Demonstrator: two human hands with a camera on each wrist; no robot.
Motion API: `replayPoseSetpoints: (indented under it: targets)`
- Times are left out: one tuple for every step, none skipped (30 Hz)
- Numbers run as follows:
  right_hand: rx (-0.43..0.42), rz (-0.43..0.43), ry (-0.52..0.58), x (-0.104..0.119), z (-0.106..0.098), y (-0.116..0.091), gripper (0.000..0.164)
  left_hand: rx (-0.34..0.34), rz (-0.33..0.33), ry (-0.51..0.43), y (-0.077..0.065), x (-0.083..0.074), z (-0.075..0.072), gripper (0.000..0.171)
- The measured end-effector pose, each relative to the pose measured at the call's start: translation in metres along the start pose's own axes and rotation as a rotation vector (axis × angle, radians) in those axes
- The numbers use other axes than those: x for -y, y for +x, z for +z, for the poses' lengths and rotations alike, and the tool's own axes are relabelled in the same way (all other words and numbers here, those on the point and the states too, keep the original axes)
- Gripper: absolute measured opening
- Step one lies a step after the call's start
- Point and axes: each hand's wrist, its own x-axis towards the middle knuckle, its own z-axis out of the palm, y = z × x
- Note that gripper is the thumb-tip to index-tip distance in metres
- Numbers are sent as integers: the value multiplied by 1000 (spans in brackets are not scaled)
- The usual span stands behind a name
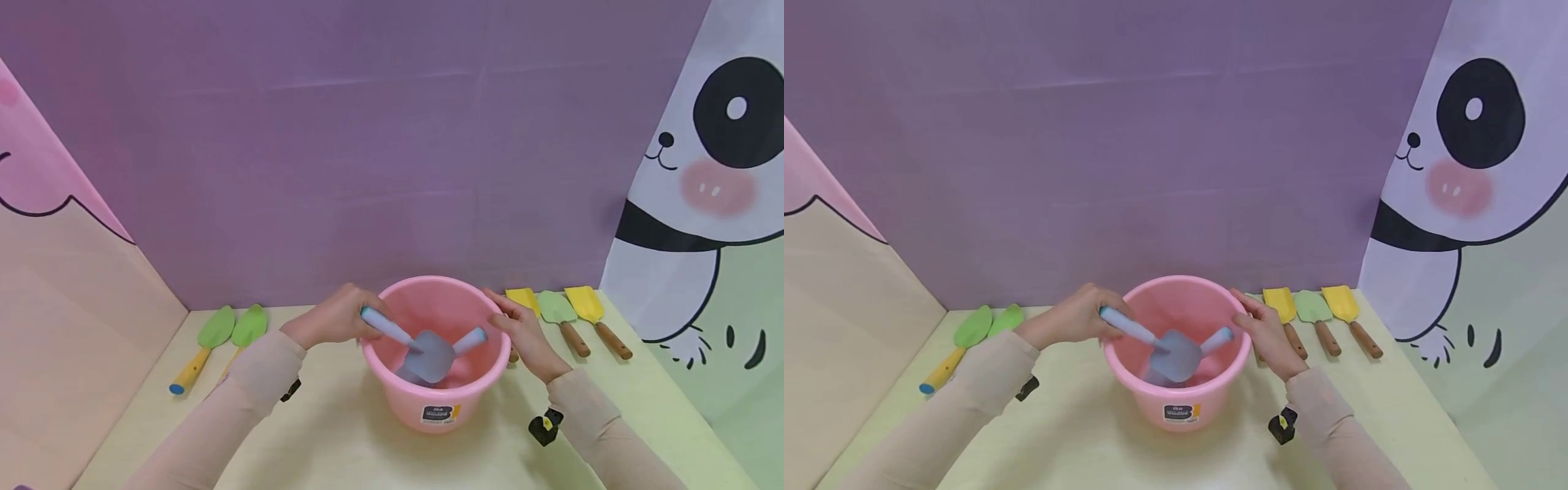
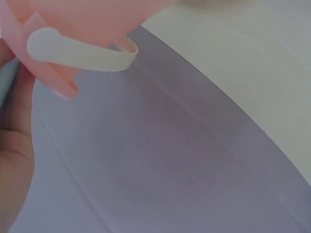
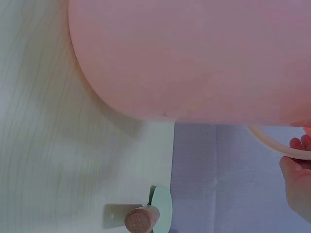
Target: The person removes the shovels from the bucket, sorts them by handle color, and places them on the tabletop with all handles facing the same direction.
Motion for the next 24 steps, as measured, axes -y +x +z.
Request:
replayPoseSetpoints:
  targets:
    - [0, 1, 1, 1, 0, 0, 52, -20, -11, -26, -1, 0, 0, 21]
    - [-1, 1, 1, 1, 1, 1, 52, -37, -22, -54, -3, 1, 0, 22]
    - [-1, 3, 0, 2, 1, 1, 52, -53, -34, -81, -4, 1, 0, 22]
    - [-2, 6, 0, 2, 1, 1, 52, -70, -40, -97, -5, 2, 1, 22]
    - [-2, 9, 1, 3, 1, 1, 52, -89, -39, -111, -7, 2, 1, 22]
    - [-4, 12, 0, 3, 1, 1, 52, -108, -42, -125, -8, 3, 1, 22]
    - [-5, 14, 0, 3, 1, 2, 52, -127, -46, -142, -10, 3, 2, 21]
    - [-7, 15, -2, 3, 1, 2, 52, -148, -42, -151, -11, 4, 2, 21]
    - [-8, 16, -4, 3, 1, 2, 52, -171, -38, -157, -13, 6, 3, 21]
    - [-8, 17, -5, 3, 2, 2, 52, -195, -34, -159, -15, 7, 4, 21]
    - [-8, 18, -7, 3, 2, 2, 52, -220, -31, -164, -16, 8, 5, 21]
    - [-9, 16, -7, 3, 2, 2, 53, -243, -31, -169, -18, 9, 5, 22]
    - [-9, 16, -6, 3, 2, 2, 53, -266, -30, -170, -19, 11, 6, 22]
    - [-9, 14, -6, 2, 2, 2, 53, -289, -31, -168, -21, 13, 7, 23]
    - [-8, 12, -5, 2, 2, 2, 52, -312, -31, -170, -23, 14, 8, 24]
    - [-6, 10, -4, 2, 2, 2, 52, -338, -29, -165, -24, 15, 8, 25]
    - [-5, 5, -5, 1, 2, 2, 52, -362, -27, -163, -26, 16, 9, 26]
    - [-6, 1, -6, 1, 2, 2, 52, -385, -27, -162, -28, 17, 9, 27]
    - [-6, 2, -7, 1, 2, 3, 52, -407, -28, -160, -29, 18, 9, 27]
    - [-6, 1, -10, 1, 2, 3, 52, -427, -31, -165, -31, 18, 10, 28]
    - [-5, 0, -13, 1, 3, 3, 52, -446, -32, -171, -32, 19, 10, 28]
    - [-6, 1, -16, 1, 3, 3, 52, -463, -35, -176, -33, 19, 10, 28]
    - [-8, 3, -18, 1, 3, 3, 52, -477, -36, -185, -34, 20, 10, 28]
    - [-9, 6, -20, 1, 3, 3, 53, -490, -38, -193, -34, 21, 11, 29]
